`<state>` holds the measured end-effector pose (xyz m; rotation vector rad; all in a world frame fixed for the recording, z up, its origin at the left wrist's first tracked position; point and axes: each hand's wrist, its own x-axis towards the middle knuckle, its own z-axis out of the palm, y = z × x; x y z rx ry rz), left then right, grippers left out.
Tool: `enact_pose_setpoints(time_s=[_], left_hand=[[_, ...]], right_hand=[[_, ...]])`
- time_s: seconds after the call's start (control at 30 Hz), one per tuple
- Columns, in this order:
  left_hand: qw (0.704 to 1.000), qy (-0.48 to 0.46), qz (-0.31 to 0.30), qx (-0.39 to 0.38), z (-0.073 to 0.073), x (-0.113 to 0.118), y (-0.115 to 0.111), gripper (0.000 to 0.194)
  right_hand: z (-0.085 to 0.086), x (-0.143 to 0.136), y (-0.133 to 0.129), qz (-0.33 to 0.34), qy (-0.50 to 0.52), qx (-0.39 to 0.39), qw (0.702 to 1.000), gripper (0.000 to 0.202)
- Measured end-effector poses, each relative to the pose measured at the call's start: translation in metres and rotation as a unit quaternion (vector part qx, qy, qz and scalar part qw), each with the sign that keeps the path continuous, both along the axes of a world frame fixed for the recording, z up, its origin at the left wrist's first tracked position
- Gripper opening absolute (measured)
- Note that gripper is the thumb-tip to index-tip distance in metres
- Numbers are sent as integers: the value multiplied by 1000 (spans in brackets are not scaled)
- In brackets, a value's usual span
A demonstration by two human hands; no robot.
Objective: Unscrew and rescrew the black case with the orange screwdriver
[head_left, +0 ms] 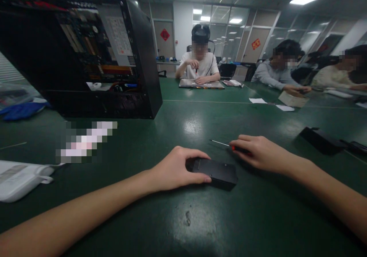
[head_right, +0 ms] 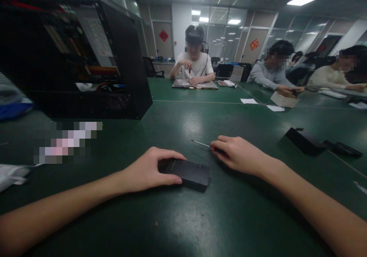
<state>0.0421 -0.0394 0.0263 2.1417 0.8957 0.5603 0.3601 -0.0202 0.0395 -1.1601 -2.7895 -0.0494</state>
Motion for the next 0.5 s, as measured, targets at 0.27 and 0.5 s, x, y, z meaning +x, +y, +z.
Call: enact_pose_setpoints(time_s=[0.27, 0.5], left_hand=[[999, -25, 36, 4, -1, 12, -15, 47], [997, -35, 54, 31, 19, 12, 2, 42]], right_hand=[[-7, -3, -3, -26, -20, 22, 999, 32], [-5, -7, -4, -57, -9, -12, 998, 29]])
